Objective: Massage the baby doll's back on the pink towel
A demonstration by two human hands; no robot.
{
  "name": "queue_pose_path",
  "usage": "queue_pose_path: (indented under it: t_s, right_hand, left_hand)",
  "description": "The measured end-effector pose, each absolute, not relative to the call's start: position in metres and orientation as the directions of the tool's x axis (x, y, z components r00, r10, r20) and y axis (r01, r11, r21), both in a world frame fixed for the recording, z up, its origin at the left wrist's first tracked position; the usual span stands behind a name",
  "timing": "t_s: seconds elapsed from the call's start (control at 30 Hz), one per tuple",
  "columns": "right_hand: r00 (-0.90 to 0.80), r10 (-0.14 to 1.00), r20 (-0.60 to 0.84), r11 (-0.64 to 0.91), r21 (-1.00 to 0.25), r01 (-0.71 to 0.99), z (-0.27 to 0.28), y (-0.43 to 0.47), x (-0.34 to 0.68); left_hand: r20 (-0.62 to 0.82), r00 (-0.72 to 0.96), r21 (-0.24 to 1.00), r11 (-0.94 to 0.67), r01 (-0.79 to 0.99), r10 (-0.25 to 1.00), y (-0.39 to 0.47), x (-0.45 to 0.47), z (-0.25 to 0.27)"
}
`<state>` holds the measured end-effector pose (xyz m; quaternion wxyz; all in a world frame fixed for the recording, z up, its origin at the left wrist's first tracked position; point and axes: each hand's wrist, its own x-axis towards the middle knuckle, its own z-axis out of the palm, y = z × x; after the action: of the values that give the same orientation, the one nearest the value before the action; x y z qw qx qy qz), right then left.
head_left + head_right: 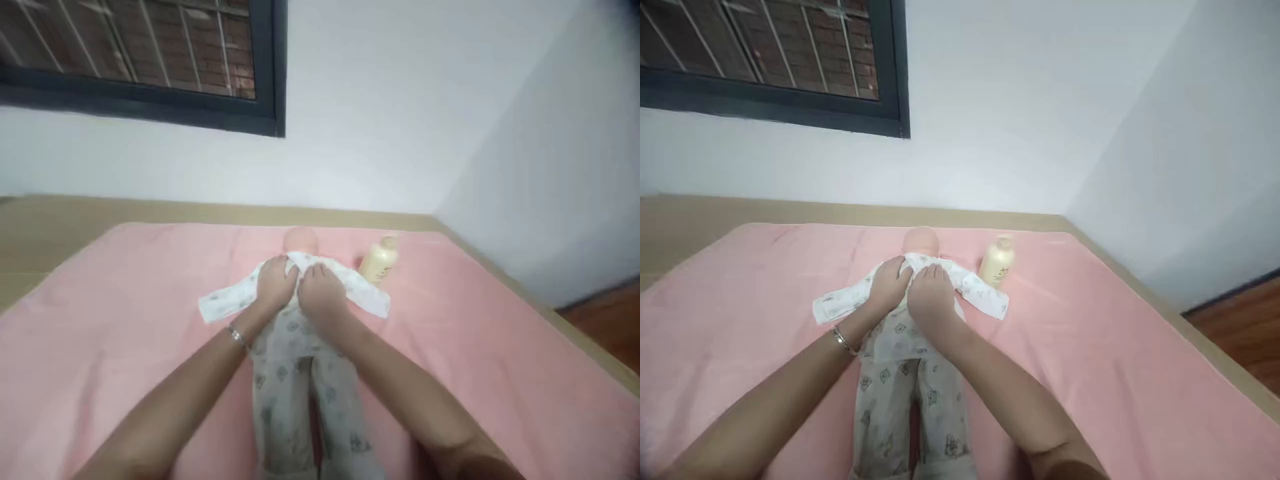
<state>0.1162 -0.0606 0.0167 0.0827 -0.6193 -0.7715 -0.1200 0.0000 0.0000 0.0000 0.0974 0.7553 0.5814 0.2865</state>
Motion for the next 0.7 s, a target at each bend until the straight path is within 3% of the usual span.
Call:
queue_pose_path:
  t_s: [0.13, 0.27, 0.7]
  right_hand:
    - [-0.242, 0.92, 0.308, 0.286, -0.105, 0.953, 0.02, -0.042, 0.134]
    - [-0.076, 0.961, 0.266, 0.152, -0.276, 0.949, 0.014, -0.028, 0.143]
    - [-0.061, 0.969, 0.241, 0.141, -0.331, 0.933, 0.009, -0.027, 0.144]
  left_hand:
    - [0.321, 0.132, 0.498, -0.286, 0.819, 0.938, -0.001, 0.0, -0.001]
    - [0.321, 0.115, 0.504, -0.273, 0.819, 0.94, -0.001, 0.001, -0.002]
    - [0.319, 0.11, 0.53, -0.274, 0.803, 0.941, -0.003, 0.001, -0.001]
